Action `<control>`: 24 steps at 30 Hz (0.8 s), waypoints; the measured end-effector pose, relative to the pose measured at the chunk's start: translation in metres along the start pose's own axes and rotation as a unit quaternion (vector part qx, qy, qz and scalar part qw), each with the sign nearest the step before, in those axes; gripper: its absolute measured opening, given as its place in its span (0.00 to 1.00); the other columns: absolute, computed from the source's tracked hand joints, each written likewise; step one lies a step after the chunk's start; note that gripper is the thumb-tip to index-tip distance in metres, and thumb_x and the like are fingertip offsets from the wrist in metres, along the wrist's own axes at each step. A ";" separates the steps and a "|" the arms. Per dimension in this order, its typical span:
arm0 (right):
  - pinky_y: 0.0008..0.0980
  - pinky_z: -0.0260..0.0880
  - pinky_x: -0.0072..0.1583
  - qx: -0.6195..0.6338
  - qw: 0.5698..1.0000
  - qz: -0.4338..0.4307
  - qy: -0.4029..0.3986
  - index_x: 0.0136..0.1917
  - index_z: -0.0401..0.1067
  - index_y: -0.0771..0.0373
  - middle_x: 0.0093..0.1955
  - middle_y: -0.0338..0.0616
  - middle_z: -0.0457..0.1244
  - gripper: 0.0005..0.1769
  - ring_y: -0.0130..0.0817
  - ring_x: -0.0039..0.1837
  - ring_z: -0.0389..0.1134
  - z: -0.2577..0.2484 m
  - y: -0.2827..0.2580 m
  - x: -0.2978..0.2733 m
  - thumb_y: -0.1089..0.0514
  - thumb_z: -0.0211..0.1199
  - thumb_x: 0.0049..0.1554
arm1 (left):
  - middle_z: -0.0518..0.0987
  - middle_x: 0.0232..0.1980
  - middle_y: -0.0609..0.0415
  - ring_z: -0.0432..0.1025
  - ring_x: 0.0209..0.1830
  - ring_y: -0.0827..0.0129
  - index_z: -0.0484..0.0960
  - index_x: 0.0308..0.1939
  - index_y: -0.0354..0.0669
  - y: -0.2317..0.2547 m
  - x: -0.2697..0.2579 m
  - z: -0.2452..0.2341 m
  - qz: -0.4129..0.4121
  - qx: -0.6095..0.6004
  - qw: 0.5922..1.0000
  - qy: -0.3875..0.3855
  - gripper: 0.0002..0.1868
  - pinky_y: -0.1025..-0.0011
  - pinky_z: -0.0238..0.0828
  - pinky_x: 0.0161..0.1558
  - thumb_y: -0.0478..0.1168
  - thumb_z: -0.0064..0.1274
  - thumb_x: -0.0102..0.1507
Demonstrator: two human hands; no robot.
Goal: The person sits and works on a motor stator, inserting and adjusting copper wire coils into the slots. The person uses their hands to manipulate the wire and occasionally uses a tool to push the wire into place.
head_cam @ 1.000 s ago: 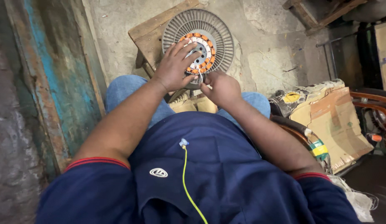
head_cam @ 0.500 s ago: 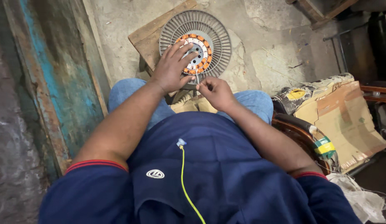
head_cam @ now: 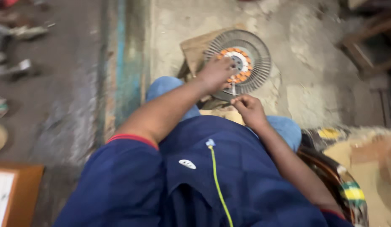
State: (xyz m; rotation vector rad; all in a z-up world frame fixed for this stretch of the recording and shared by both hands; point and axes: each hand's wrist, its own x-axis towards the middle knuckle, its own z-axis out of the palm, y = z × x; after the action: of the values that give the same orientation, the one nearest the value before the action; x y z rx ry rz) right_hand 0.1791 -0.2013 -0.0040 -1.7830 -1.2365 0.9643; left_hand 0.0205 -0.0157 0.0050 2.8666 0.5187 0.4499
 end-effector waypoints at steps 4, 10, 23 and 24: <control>0.23 0.60 0.39 0.049 0.999 0.003 -0.018 0.45 0.76 0.67 0.34 0.35 0.63 0.09 0.19 0.36 0.60 -0.004 -0.004 -0.005 0.58 0.64 0.62 | 0.79 0.52 0.52 0.70 0.58 0.57 0.85 0.45 0.48 0.004 0.003 0.016 0.072 0.019 0.992 0.100 0.17 0.51 0.64 0.57 0.45 0.60 0.52; 0.20 0.63 0.42 0.115 0.993 -0.014 -0.016 0.44 0.75 0.65 0.35 0.31 0.65 0.07 0.17 0.37 0.62 -0.003 -0.017 -0.011 0.59 0.62 0.62 | 0.80 0.41 0.54 0.75 0.48 0.57 0.84 0.35 0.50 0.013 0.005 0.015 0.070 0.046 0.993 0.089 0.05 0.55 0.72 0.45 0.40 0.54 0.56; 0.24 0.59 0.40 0.048 0.996 -0.045 -0.059 0.44 0.75 0.67 0.36 0.32 0.64 0.08 0.18 0.38 0.59 0.006 -0.048 -0.025 0.59 0.65 0.62 | 0.84 0.43 0.43 0.80 0.46 0.50 0.87 0.43 0.44 0.016 0.029 0.000 0.007 0.009 0.991 -0.134 0.11 0.54 0.78 0.46 0.35 0.53 0.58; 0.24 0.60 0.41 0.047 0.995 -0.057 -0.066 0.45 0.75 0.67 0.37 0.33 0.65 0.07 0.19 0.39 0.60 0.008 -0.050 -0.025 0.60 0.65 0.62 | 0.84 0.43 0.42 0.80 0.46 0.50 0.87 0.42 0.44 0.016 0.032 0.001 -0.032 -0.029 0.992 -0.120 0.11 0.54 0.77 0.46 0.36 0.53 0.59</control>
State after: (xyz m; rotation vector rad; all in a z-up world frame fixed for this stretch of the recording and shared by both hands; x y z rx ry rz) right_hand 0.1465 -0.2113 0.0411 -1.5799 -1.3375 1.0715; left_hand 0.0547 -0.0192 0.0162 2.7865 0.5415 0.1041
